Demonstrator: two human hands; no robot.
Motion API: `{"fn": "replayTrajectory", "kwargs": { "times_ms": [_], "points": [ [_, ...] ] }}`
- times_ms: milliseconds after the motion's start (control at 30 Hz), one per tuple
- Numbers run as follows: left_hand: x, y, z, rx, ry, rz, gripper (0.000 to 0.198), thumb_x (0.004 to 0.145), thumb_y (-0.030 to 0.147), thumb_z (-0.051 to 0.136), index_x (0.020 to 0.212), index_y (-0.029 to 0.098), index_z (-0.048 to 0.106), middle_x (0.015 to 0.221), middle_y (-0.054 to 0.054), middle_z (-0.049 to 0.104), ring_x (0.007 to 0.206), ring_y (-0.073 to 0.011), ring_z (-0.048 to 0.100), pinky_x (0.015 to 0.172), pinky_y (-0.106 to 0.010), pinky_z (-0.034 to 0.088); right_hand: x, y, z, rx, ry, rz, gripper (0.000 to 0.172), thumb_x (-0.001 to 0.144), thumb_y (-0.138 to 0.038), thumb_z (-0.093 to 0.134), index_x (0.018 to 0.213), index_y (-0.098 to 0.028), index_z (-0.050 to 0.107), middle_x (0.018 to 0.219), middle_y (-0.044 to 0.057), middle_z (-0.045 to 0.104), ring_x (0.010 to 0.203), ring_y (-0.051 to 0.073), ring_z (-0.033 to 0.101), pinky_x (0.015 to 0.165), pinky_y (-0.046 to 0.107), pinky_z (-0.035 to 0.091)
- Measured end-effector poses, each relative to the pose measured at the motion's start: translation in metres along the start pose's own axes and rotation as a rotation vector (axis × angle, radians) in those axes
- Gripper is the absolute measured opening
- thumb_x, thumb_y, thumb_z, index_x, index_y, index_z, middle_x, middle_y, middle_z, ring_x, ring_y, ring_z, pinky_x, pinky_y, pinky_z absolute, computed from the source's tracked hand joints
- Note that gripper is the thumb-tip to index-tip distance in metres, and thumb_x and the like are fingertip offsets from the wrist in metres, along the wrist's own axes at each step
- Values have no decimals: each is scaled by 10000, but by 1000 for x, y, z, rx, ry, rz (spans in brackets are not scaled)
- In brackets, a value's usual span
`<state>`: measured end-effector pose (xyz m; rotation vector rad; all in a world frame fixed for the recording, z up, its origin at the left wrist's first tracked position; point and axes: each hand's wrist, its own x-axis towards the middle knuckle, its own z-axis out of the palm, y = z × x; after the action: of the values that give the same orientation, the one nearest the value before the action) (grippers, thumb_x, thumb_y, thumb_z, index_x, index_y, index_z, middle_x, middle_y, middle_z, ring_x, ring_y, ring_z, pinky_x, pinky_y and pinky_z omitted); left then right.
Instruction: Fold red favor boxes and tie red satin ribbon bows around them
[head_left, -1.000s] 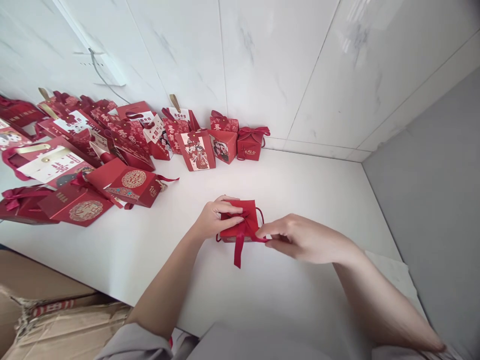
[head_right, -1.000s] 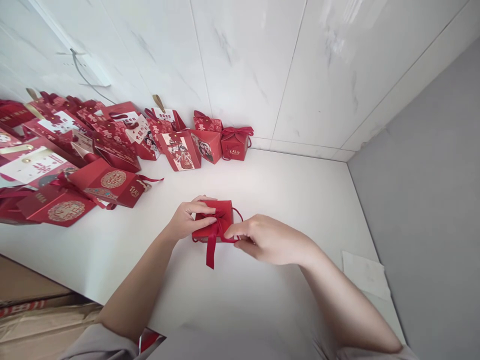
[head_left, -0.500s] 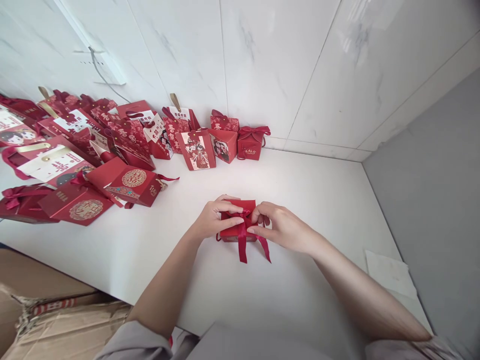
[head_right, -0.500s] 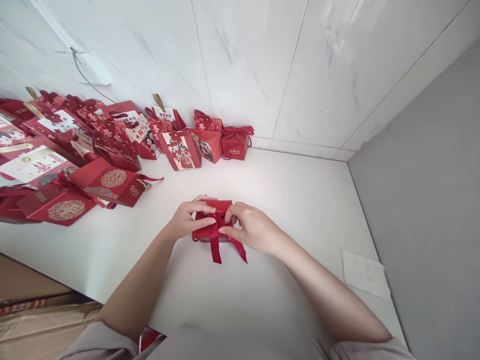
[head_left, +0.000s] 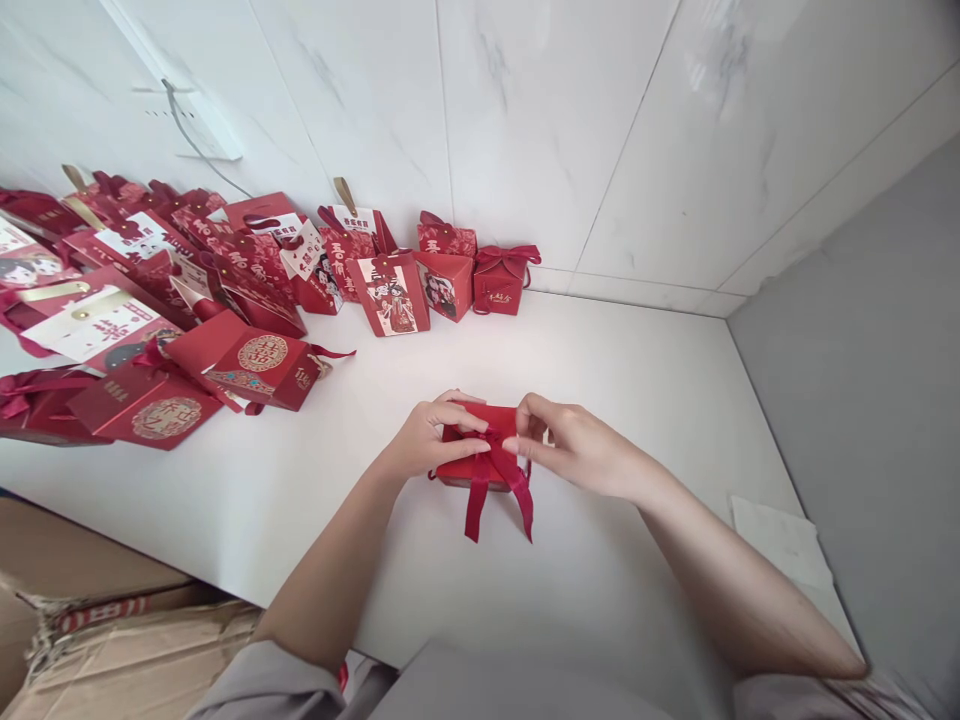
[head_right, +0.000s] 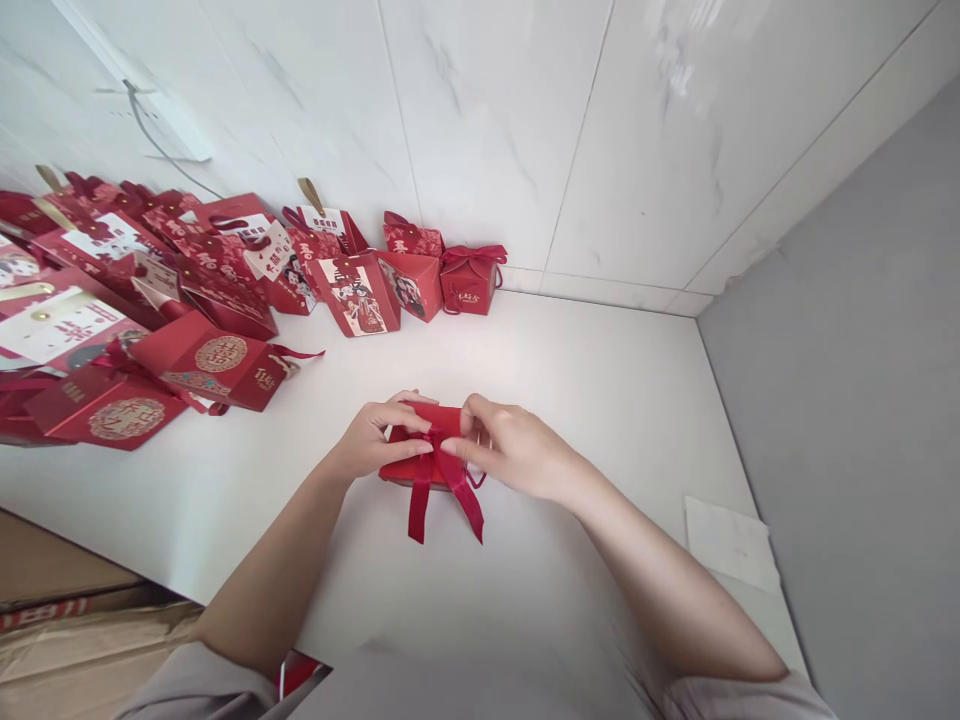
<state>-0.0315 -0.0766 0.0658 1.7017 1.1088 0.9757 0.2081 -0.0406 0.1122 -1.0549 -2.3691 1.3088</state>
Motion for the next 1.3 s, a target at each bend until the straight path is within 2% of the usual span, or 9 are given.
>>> {"fn": "replayTrajectory", "kwargs": {
  "times_ms": [233, 333, 433, 500, 700, 1000, 1100, 1167, 1300],
  "points": [
    [0, 2, -1, 4, -27, -20, 180, 733, 276, 780, 904, 222, 771, 974, -100, 728, 1163, -261, 568, 1000, -412, 472, -6, -6, 0, 214, -208, 54, 163, 829, -365, 623, 822, -218, 552, 824, 15, 702, 738, 169, 636, 609, 275, 434],
    [0, 2, -1, 0, -26, -20, 194, 730, 283, 782, 914, 223, 771, 1002, -101, 722, 1148, -257, 577, 998, -409, 476, -7, -8, 1, 279, -207, 69, 220, 795, -367, 667, 865, -224, 514, 810, 5, 701, 725, 167, 631, 600, 270, 433],
    [0, -1, -1, 3, -22, -3, 204, 729, 285, 782, 923, 225, 770, 1020, -103, 714, 1143, -256, 581, 995, -408, 481, -8, -8, 0, 196, -204, 27, 127, 819, -277, 620, 878, -232, 518, 787, -15, 675, 694, 148, 602, 598, 260, 430],
    [0, -2, -1, 5, -20, 1, 206, 728, 289, 781, 922, 220, 770, 1033, -110, 708, 1137, -260, 585, 990, -414, 484, -7, -5, -3, 119, -166, 6, 50, 852, -236, 554, 898, -237, 534, 770, -22, 650, 656, 135, 579, 584, 252, 424],
    [0, 0, -1, -9, -44, -10, 199, 738, 286, 773, 926, 221, 770, 1082, -116, 703, 1169, -265, 569, 1006, -419, 476, 20, 7, -17, -285, 197, -63, 178, 898, -176, 489, 998, -204, 634, 883, 42, 655, 699, 149, 586, 647, 282, 433],
    [-1, 3, -2, 20, -38, -21, 206, 724, 313, 779, 907, 216, 772, 1010, -97, 675, 952, -216, 645, 911, -377, 533, 75, 5, -1, -210, 255, -393, 191, 924, -163, 501, 1010, -198, 667, 1021, 59, 633, 815, 145, 613, 773, 276, 478],
    [-1, 1, -2, 20, -37, -27, 241, 726, 317, 779, 946, 220, 764, 1047, -98, 667, 968, -219, 648, 906, -363, 534, 67, 1, 3, -183, 351, -377, 224, 934, -168, 477, 1110, -202, 612, 1095, 79, 610, 869, 165, 608, 804, 304, 474],
    [-1, 1, -1, 8, -43, -20, 251, 727, 310, 780, 962, 222, 761, 1086, -102, 663, 997, -223, 643, 907, -351, 532, 53, -4, 5, -187, 421, -343, 163, 950, -211, 459, 1025, -190, 602, 1025, 79, 605, 820, 165, 592, 774, 305, 467],
    [0, 5, 0, 14, -50, -17, 242, 743, 299, 766, 976, 234, 758, 1085, -84, 671, 1006, -214, 642, 911, -329, 525, 18, -13, 12, -286, 338, -362, 160, 952, -261, 458, 858, -194, 569, 851, 50, 601, 699, 149, 541, 685, 281, 422]
  ]
}}
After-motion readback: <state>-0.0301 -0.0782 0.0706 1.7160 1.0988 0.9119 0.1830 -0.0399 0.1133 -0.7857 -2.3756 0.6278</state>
